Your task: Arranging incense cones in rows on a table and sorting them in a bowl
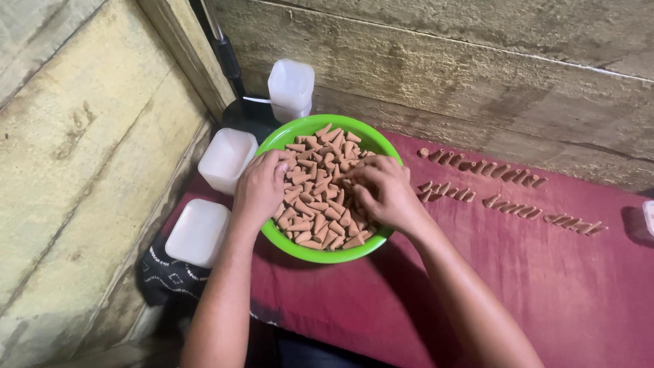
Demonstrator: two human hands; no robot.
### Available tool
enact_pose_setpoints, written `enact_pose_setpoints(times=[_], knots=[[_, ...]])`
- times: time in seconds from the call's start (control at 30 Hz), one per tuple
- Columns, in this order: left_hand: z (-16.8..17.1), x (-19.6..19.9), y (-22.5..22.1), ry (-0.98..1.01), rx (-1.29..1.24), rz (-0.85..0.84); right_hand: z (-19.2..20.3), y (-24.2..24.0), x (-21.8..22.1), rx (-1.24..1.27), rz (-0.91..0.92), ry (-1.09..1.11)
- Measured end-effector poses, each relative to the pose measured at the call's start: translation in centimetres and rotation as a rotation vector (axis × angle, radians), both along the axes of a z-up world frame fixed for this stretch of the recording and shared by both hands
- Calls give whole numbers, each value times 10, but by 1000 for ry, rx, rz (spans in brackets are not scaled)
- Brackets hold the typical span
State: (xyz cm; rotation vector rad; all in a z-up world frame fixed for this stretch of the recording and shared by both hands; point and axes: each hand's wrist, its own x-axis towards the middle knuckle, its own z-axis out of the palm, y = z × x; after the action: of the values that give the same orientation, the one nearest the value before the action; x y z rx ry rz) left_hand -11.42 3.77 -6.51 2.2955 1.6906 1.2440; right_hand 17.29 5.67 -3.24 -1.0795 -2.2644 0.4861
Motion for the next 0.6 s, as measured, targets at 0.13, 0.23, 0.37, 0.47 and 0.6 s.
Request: enact_pose_setpoints(times=[0.13, 0.23, 0.37, 0.47, 0.6], knots=[[5, 2, -4, -29, 12, -12, -3, -8, -14, 4, 45, -98], [2, 1, -3, -46, 8, 4, -12, -1, -11, 8, 45, -73], [3, 1, -2, -74, -14, 7, -18, 6, -1, -118, 80, 288], [22, 11, -20, -232, -73, 20, -20, 2, 9, -239, 91, 538], [48, 33, -47, -661, -163, -3, -18, -7, 21, -392, 174, 926]])
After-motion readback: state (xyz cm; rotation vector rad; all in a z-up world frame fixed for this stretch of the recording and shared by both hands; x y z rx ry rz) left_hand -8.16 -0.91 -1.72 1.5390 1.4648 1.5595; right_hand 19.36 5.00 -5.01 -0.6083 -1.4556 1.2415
